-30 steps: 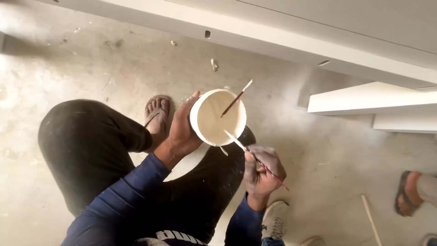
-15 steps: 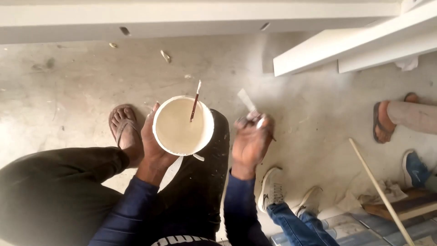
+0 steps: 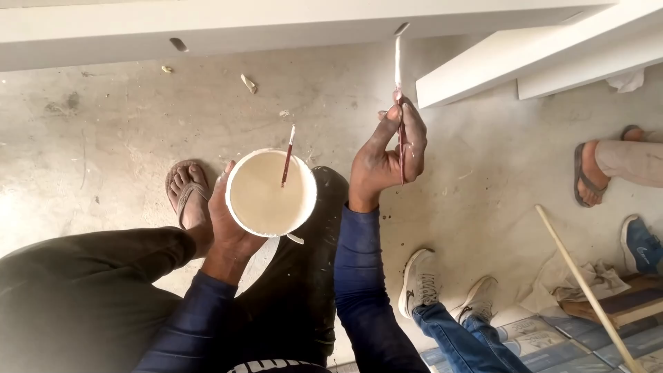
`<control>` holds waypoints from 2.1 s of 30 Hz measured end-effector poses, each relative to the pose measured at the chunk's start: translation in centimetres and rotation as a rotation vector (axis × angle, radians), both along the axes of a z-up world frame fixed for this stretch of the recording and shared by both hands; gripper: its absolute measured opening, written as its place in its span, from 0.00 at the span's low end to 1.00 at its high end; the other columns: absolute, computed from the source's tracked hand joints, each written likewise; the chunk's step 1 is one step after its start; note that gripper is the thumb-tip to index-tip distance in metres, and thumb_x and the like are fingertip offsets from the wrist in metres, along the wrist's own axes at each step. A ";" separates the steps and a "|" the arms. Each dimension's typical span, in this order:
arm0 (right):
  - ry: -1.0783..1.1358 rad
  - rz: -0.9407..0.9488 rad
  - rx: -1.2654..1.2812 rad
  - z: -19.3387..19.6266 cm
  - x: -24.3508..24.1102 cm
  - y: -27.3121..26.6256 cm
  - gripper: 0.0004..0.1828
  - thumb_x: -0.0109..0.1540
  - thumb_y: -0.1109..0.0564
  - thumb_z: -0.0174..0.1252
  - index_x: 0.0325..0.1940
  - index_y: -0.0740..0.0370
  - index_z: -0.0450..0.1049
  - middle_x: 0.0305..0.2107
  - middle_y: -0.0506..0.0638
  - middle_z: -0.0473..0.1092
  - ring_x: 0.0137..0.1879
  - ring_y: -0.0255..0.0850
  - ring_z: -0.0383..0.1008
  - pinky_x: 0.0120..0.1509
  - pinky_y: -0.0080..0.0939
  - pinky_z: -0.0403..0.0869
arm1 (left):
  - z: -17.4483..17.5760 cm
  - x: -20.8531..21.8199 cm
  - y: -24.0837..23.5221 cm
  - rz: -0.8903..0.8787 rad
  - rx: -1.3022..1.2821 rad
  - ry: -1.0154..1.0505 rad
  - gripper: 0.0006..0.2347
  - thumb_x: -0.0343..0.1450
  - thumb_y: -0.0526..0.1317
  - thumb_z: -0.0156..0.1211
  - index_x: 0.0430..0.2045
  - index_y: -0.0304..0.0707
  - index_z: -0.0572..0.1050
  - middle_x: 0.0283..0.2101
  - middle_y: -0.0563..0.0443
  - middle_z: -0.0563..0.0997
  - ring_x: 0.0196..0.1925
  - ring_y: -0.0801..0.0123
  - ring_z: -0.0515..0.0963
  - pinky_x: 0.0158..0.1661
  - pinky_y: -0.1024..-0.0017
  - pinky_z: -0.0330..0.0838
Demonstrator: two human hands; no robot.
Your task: The person sits on the workshop floor holding a cup of white paint and paints white wooden furniture parts with a brush, dipping the brush into the cup between strokes and working along the edges and surfaces of the pieces. Other people stand nearby in the workshop.
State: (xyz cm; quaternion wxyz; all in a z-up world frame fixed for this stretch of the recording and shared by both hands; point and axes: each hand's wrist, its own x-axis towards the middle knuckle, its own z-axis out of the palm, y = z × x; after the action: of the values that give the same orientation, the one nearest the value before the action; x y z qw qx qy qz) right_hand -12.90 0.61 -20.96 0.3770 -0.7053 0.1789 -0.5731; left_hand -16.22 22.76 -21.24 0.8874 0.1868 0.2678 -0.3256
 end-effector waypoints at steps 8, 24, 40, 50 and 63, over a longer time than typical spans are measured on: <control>0.049 -0.037 0.053 0.4 0.6 0.4 0.08 0.69 0.68 0.57 0.53 0.68 0.73 0.48 0.58 0.75 0.49 0.44 0.82 0.43 0.36 0.86 | -0.3 0.1 0.2 -0.013 0.017 0.018 0.23 0.78 0.55 0.46 0.56 0.33 0.73 0.53 0.41 0.79 0.53 0.56 0.81 0.49 0.58 0.80; 0.113 -0.055 -0.019 -1.8 0.3 1.0 0.09 0.69 0.69 0.57 0.54 0.68 0.73 0.47 0.57 0.75 0.50 0.44 0.81 0.46 0.36 0.85 | -0.3 0.1 0.2 -0.021 0.001 0.044 0.23 0.78 0.54 0.47 0.56 0.32 0.73 0.52 0.40 0.80 0.52 0.55 0.81 0.50 0.57 0.79; 0.164 -0.062 -0.093 1.2 1.3 0.2 0.09 0.69 0.69 0.56 0.54 0.68 0.73 0.46 0.56 0.75 0.50 0.43 0.81 0.49 0.37 0.85 | -0.4 0.0 -0.1 -0.027 0.023 0.024 0.22 0.78 0.54 0.47 0.56 0.33 0.73 0.52 0.40 0.80 0.52 0.56 0.82 0.49 0.58 0.81; 0.203 -0.079 -0.130 2.4 1.7 0.0 0.10 0.69 0.70 0.56 0.55 0.68 0.73 0.46 0.55 0.75 0.50 0.42 0.81 0.51 0.37 0.85 | -0.4 0.0 -0.1 -0.021 -0.007 0.027 0.22 0.79 0.53 0.46 0.56 0.33 0.73 0.53 0.42 0.80 0.53 0.56 0.81 0.51 0.58 0.80; 0.221 -0.087 -0.153 3.2 1.6 -0.1 0.10 0.69 0.71 0.57 0.54 0.67 0.73 0.44 0.55 0.75 0.50 0.41 0.80 0.52 0.37 0.85 | -0.1 0.0 -0.3 -0.045 0.011 0.030 0.24 0.77 0.55 0.46 0.56 0.34 0.73 0.53 0.41 0.79 0.53 0.56 0.81 0.50 0.58 0.80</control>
State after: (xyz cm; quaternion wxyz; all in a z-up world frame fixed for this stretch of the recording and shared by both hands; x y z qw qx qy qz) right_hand -11.26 0.51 -17.73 0.2750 -0.7823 0.2057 -0.5196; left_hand -16.26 22.42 -21.39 0.8746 0.1928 0.2786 -0.3468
